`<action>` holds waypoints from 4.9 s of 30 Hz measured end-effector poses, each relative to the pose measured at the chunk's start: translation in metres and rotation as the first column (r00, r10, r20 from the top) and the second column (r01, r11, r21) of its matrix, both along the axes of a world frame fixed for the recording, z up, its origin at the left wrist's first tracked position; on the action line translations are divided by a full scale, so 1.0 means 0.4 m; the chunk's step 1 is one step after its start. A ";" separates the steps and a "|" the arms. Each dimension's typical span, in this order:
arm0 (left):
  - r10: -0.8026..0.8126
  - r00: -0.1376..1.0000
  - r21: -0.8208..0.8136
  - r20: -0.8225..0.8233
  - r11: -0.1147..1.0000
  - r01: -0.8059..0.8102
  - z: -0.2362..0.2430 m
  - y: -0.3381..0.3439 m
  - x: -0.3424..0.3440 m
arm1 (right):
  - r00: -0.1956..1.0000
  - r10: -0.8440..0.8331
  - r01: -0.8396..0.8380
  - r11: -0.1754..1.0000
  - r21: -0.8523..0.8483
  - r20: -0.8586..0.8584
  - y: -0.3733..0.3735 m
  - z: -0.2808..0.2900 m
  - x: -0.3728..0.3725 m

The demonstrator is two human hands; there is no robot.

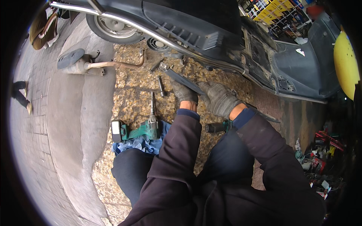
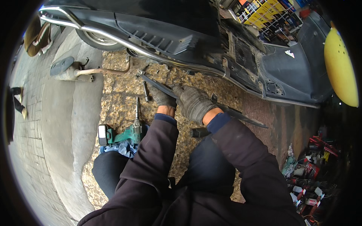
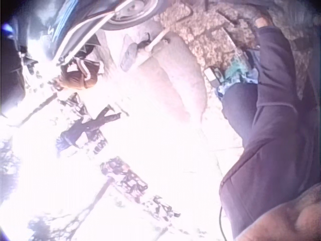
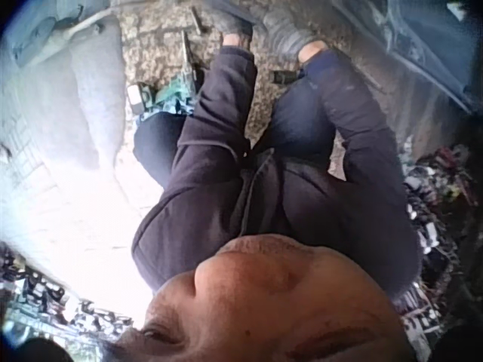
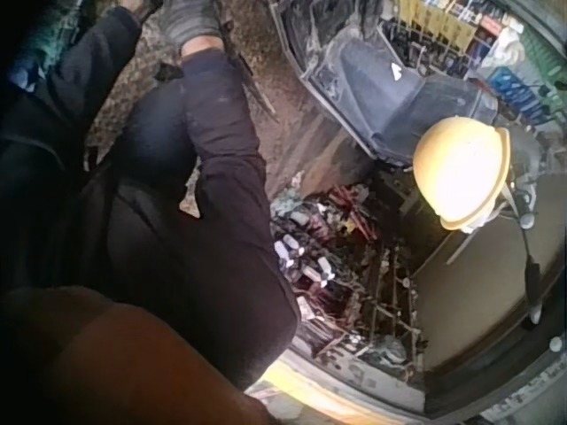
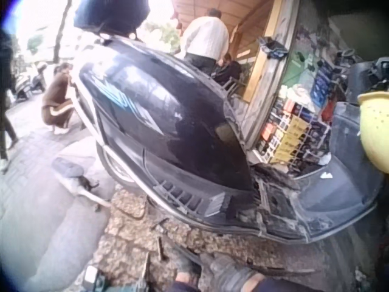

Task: The person removes the rear body panel of a scooter using a cordless impact driver and a wrench. They loosen and remove multiple fasteners, detach the panel, and set it aside, exposing the scooter's frame and engine area.

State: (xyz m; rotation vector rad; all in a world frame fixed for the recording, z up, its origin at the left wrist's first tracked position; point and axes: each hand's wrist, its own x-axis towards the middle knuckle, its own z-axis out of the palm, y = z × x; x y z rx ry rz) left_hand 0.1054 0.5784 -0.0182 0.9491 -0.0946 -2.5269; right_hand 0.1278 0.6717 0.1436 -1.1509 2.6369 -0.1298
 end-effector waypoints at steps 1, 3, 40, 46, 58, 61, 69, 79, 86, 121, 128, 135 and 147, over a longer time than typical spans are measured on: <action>-0.007 1.000 0.005 -0.002 1.000 0.007 0.004 0.013 0.005 | 0.999 -0.018 0.018 0.999 0.028 0.029 0.006 0.003 -0.003; -0.074 0.997 -0.027 -0.022 0.997 0.074 0.006 0.036 0.015 | 0.997 -0.033 0.029 0.998 0.054 0.075 0.023 0.006 -0.009; -0.337 0.940 -0.032 -0.050 0.942 0.335 -0.156 0.035 0.040 | 0.327 -0.740 0.942 0.305 -0.140 0.588 0.709 -0.423 -0.012; -0.336 0.942 -0.036 -0.012 0.942 0.335 -0.184 0.013 0.018 | 0.138 -0.774 0.974 0.220 0.059 0.618 0.813 -0.573 0.027; -0.343 0.931 -0.015 -0.126 0.939 0.344 -0.185 -0.067 -0.121 | 0.170 -0.772 0.901 0.374 0.221 0.612 0.800 -0.667 0.056; -0.335 0.924 -0.053 -0.184 0.942 0.331 -0.181 -0.048 -0.134 | 0.225 -0.794 0.888 0.406 0.215 0.565 0.805 -0.674 0.059; -0.448 0.687 -0.222 0.571 0.722 0.655 -0.268 -0.016 -0.152 | 0.145 -0.804 0.909 0.338 0.243 0.577 0.828 -0.704 0.055; -0.344 0.824 -0.275 0.450 0.824 0.495 -0.242 0.060 -0.132 | 0.390 -0.781 0.893 0.450 0.006 0.488 0.740 -0.632 -0.068; -0.194 0.981 -0.476 0.008 0.862 0.175 -0.114 -0.042 -0.112 | 0.656 -0.367 0.675 0.676 -0.296 0.659 0.566 -0.228 -0.245; 0.457 0.876 0.060 -0.151 -0.881 0.470 1.060 -0.389 -0.234 | 0.796 -0.579 0.225 0.553 -0.802 -0.177 0.190 -0.028 -0.326; 0.485 0.855 0.036 -0.182 -0.866 0.499 1.034 -0.401 -0.245 | 0.793 -0.572 0.147 0.515 -0.844 -0.211 0.188 -0.022 -0.332; 0.487 0.854 0.014 -0.181 -0.867 0.497 1.032 -0.403 -0.256 | 0.785 -0.582 0.179 0.541 -0.822 -0.212 0.191 -0.014 -0.333; 0.511 0.838 0.018 -0.193 -0.852 0.524 1.014 -0.422 -0.257 | 0.808 -0.566 0.213 0.537 -0.816 -0.162 0.185 -0.034 -0.336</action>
